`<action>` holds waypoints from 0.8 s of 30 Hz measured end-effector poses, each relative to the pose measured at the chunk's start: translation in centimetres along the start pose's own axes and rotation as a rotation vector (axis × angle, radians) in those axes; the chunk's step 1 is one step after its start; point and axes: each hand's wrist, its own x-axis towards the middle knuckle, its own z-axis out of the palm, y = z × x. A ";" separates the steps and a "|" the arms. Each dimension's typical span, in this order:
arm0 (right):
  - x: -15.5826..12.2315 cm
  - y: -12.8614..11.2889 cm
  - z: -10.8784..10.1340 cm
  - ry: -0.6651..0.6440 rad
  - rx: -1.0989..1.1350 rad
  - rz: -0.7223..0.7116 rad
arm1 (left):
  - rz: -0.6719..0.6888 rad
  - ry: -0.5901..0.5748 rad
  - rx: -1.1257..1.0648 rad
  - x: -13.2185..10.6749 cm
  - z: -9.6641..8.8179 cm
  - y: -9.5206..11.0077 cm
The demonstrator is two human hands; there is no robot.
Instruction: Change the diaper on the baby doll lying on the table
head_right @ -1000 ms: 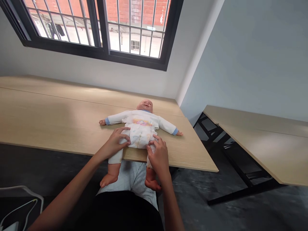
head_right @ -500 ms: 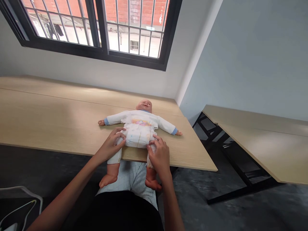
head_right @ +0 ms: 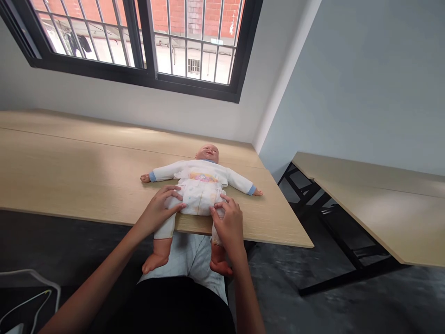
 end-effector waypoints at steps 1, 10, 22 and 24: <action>0.0 0.0 0.1 0.003 -0.010 -0.003 | -0.005 0.013 0.019 0.1 0.2 0.0; -0.3 0.1 -0.2 -0.032 -0.001 0.031 | -0.022 -0.039 0.028 -0.1 0.2 0.1; 4.8 4.7 -1.7 0.001 0.796 0.522 | -0.636 0.149 -0.893 4.6 -1.6 -3.3; 7.0 4.5 -1.0 -0.130 0.848 0.573 | -0.694 0.066 -0.940 6.6 -0.9 -4.0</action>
